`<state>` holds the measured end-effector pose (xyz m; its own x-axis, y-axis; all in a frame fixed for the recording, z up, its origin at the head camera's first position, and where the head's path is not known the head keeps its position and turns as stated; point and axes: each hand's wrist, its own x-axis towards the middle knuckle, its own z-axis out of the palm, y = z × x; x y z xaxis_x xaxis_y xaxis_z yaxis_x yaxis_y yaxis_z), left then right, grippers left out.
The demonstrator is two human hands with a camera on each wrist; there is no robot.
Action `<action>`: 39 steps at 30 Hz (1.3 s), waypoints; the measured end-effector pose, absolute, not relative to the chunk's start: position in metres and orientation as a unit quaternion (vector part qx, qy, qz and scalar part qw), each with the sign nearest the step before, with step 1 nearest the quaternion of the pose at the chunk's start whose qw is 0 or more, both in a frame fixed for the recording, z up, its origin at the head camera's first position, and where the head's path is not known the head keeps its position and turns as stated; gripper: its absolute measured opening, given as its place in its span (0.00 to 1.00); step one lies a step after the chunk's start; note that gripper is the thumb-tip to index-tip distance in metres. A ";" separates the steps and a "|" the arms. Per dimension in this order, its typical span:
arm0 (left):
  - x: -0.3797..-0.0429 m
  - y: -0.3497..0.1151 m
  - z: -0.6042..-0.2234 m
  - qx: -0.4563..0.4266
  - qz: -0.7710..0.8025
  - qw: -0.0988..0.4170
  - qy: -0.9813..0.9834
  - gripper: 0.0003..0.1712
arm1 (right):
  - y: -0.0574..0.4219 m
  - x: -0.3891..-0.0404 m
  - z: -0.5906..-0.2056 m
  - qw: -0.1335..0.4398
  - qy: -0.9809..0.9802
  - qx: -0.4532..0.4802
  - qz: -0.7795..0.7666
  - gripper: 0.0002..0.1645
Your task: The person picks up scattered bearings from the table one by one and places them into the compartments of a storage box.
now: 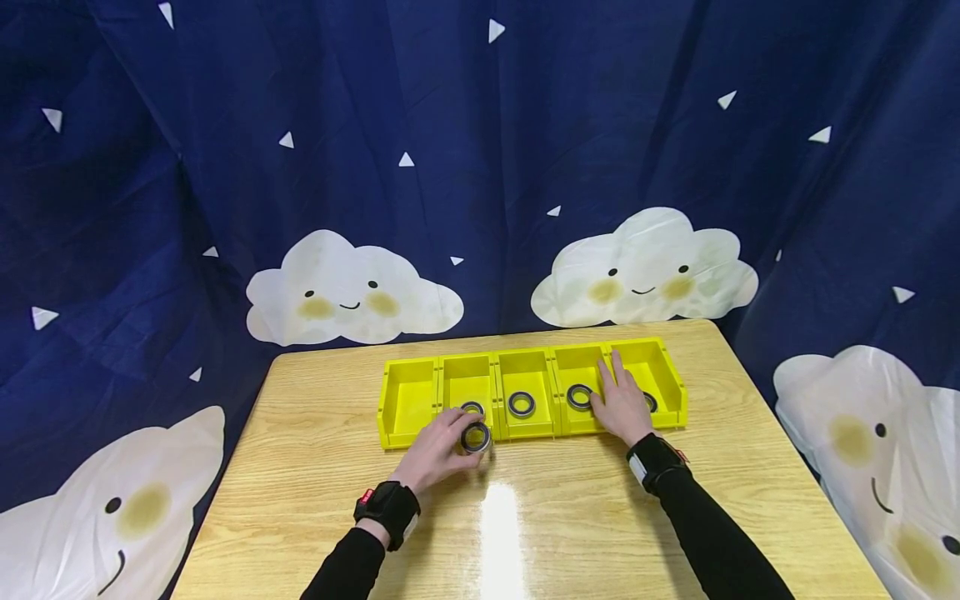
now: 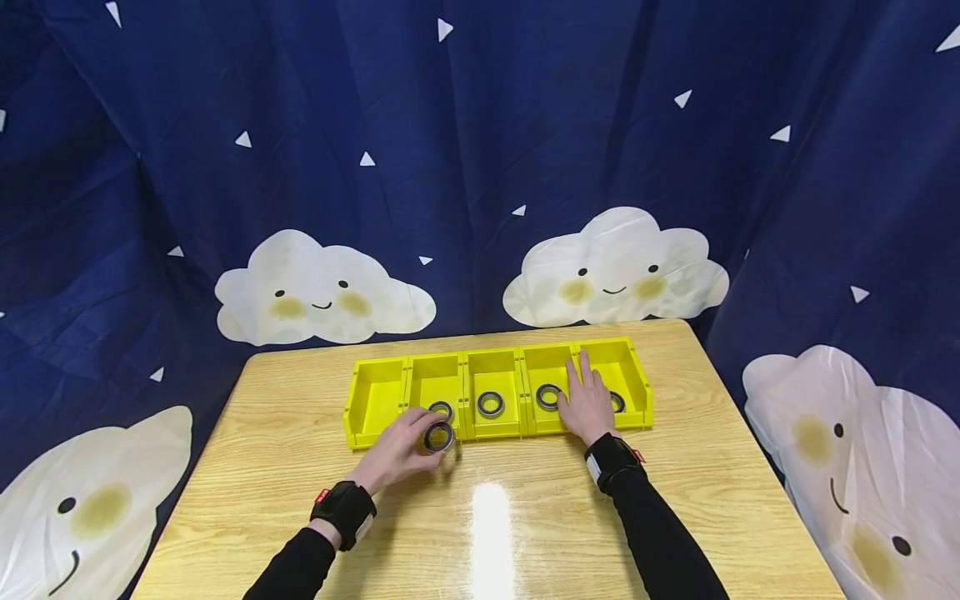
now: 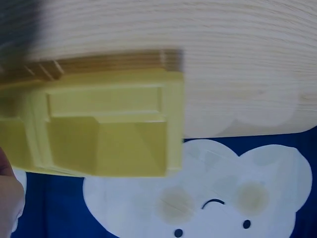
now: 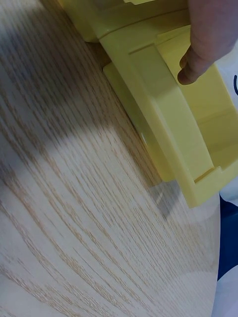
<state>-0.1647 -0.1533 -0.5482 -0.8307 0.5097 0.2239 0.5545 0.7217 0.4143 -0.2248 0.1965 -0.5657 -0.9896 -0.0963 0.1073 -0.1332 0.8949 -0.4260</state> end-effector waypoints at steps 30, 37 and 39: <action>-0.192 -0.189 -0.526 -0.091 -0.219 0.161 -0.958 0.34 | 0.196 -0.221 -0.562 0.031 -0.973 0.060 0.220 0.40; -0.200 -0.192 -0.525 -0.042 -0.197 0.178 -0.963 0.32 | 0.195 -0.221 -0.561 0.040 -0.973 0.063 0.218 0.39; -0.202 -0.192 -0.525 -0.031 -0.191 0.174 -0.966 0.32 | 0.195 -0.221 -0.560 0.041 -0.973 0.061 0.218 0.40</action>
